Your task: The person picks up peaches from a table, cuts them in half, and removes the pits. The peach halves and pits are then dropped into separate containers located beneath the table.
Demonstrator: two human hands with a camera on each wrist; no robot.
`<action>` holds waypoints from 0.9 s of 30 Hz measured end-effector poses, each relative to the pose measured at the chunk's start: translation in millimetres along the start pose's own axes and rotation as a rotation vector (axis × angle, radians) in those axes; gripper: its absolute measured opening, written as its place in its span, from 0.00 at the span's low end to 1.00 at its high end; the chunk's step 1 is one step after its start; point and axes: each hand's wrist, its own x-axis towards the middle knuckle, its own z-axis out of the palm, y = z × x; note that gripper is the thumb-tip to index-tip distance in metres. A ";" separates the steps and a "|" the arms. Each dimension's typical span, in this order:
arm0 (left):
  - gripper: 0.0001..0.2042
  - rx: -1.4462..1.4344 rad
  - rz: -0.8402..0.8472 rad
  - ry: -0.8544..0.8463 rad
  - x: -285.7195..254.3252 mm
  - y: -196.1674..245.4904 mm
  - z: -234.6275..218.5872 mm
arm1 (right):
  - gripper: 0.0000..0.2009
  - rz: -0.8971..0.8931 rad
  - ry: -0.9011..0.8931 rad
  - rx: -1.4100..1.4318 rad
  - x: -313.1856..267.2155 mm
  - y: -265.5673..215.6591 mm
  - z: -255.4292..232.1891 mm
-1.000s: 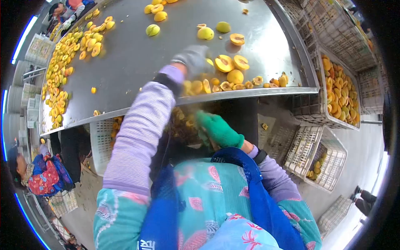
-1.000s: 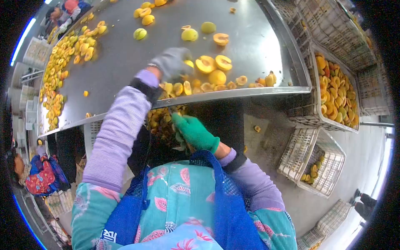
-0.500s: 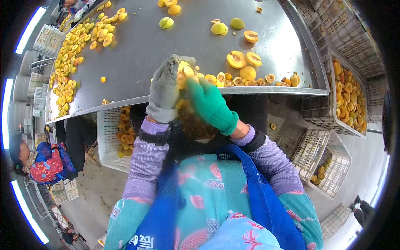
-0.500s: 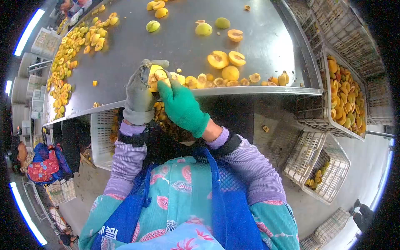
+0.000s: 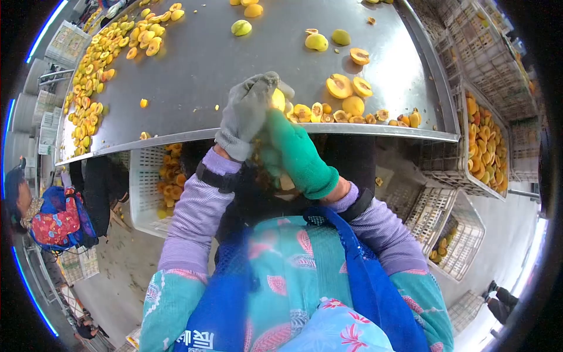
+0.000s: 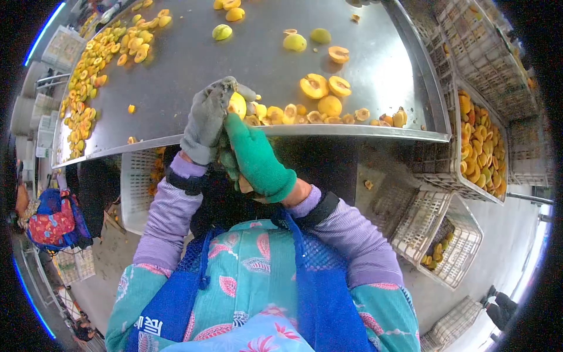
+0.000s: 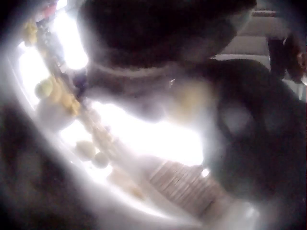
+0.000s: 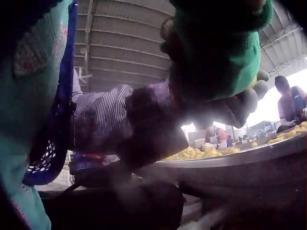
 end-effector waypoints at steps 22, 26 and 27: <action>0.17 0.908 0.153 0.214 -2.3 3.6 -68.0 | 0.24 0.573 -0.159 0.177 -11.9 46.5 -63.2; 0.21 1.224 0.208 -0.244 107.4 -41.9 81.6 | 0.22 0.244 0.014 -0.059 -24.3 24.6 -73.9; 0.22 1.277 -0.091 -0.482 115.4 -37.2 108.3 | 0.21 0.161 0.061 -0.147 -28.4 17.6 -76.7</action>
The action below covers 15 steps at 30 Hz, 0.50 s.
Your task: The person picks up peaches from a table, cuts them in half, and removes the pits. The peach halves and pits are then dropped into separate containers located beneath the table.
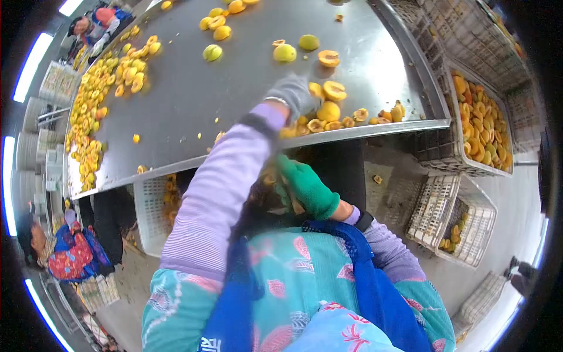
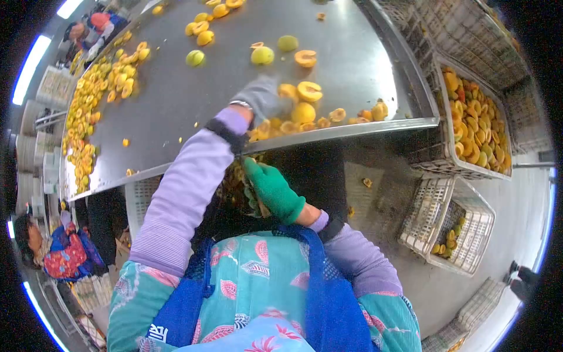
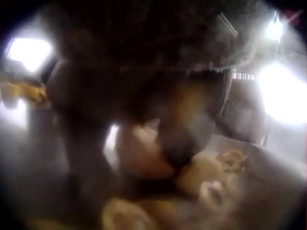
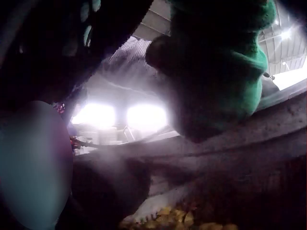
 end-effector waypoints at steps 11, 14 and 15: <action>0.17 -1.257 0.129 0.322 -127.7 -45.9 3.9 | 0.15 -1.260 0.454 -1.253 54.0 -10.7 -13.5; 0.18 -1.339 0.112 0.421 -134.4 -45.7 11.6 | 0.16 -1.357 0.412 -1.272 46.4 -10.6 -2.9; 0.17 -1.362 0.115 0.442 -135.7 -46.0 11.8 | 0.17 -1.345 0.394 -1.284 45.3 -8.1 -1.4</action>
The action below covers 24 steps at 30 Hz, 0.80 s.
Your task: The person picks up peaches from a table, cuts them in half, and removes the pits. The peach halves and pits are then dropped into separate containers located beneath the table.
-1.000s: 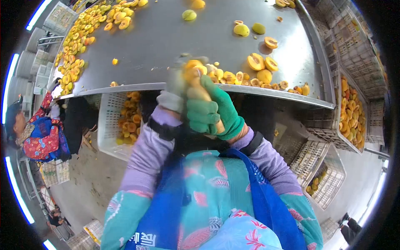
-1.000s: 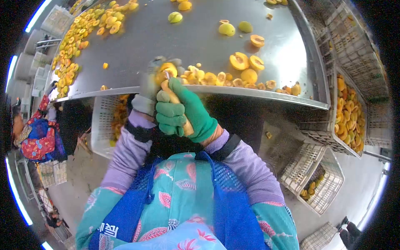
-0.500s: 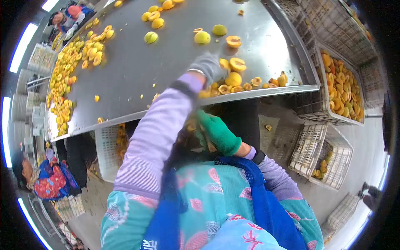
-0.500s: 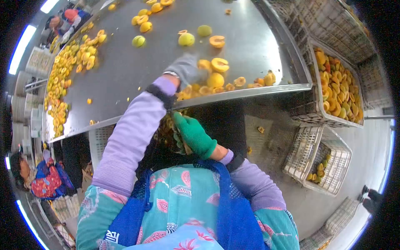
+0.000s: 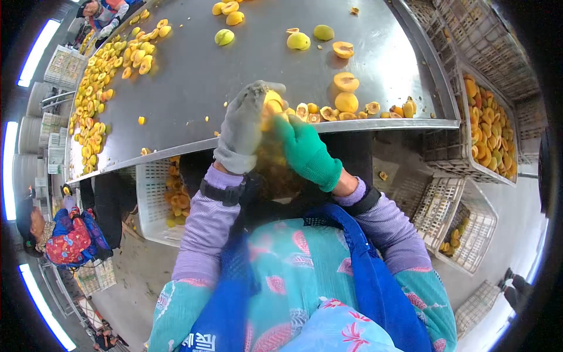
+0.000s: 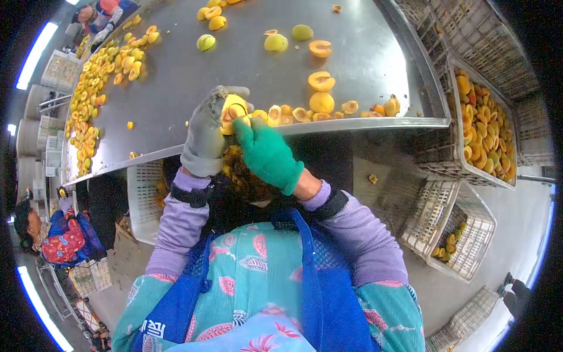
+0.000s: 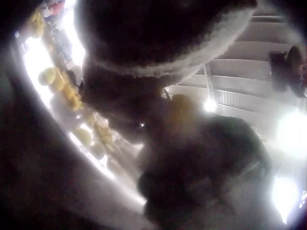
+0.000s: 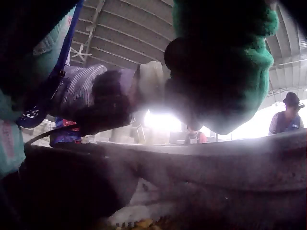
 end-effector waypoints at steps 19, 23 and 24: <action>0.16 0.084 -0.033 -0.267 -7.3 20.1 -59.1 | 0.21 1.300 -0.436 1.671 35.1 -80.9 12.6; 0.15 -0.185 -0.131 -0.030 -26.4 19.1 -67.7 | 0.21 1.311 -0.649 2.409 31.4 -72.6 26.1; 0.15 -0.003 -0.038 -0.027 -26.3 16.9 -73.6 | 0.21 1.325 -0.632 2.146 38.5 -80.4 24.1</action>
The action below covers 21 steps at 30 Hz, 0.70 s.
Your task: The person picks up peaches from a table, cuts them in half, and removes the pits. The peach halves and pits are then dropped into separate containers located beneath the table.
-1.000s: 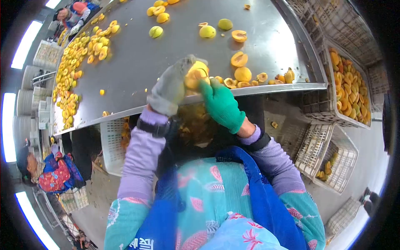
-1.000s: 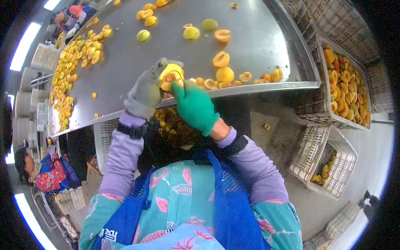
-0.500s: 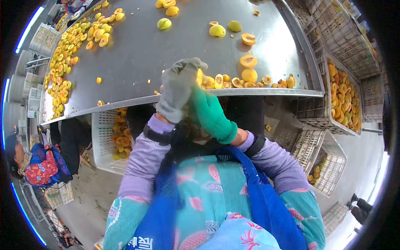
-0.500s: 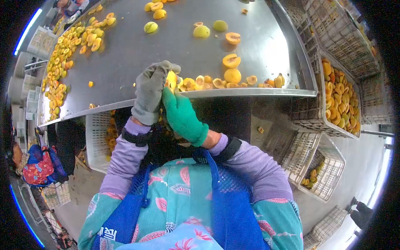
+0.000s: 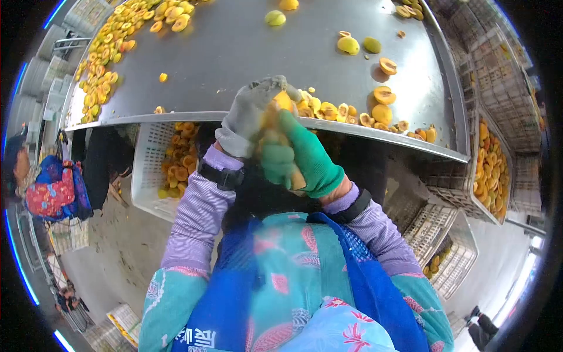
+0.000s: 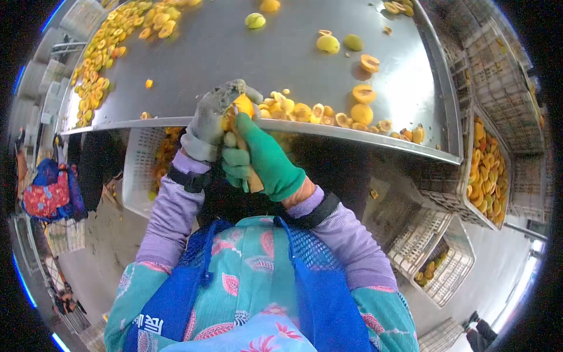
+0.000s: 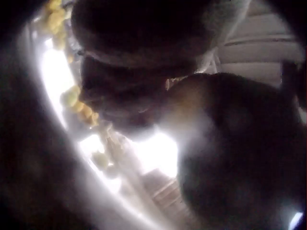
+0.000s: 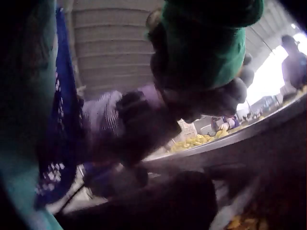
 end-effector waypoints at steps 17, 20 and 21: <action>0.17 -0.079 0.238 0.401 -5.8 -22.3 -35.9 | 0.20 0.058 -0.204 0.169 -1.6 1.8 20.6; 0.16 -0.011 -0.233 0.726 -79.1 28.1 -66.5 | 0.21 0.192 0.141 -0.133 -27.1 0.0 2.5; 0.17 0.494 -0.112 0.632 -95.0 2.0 -126.8 | 0.20 0.268 0.230 -0.100 -27.1 1.7 -28.3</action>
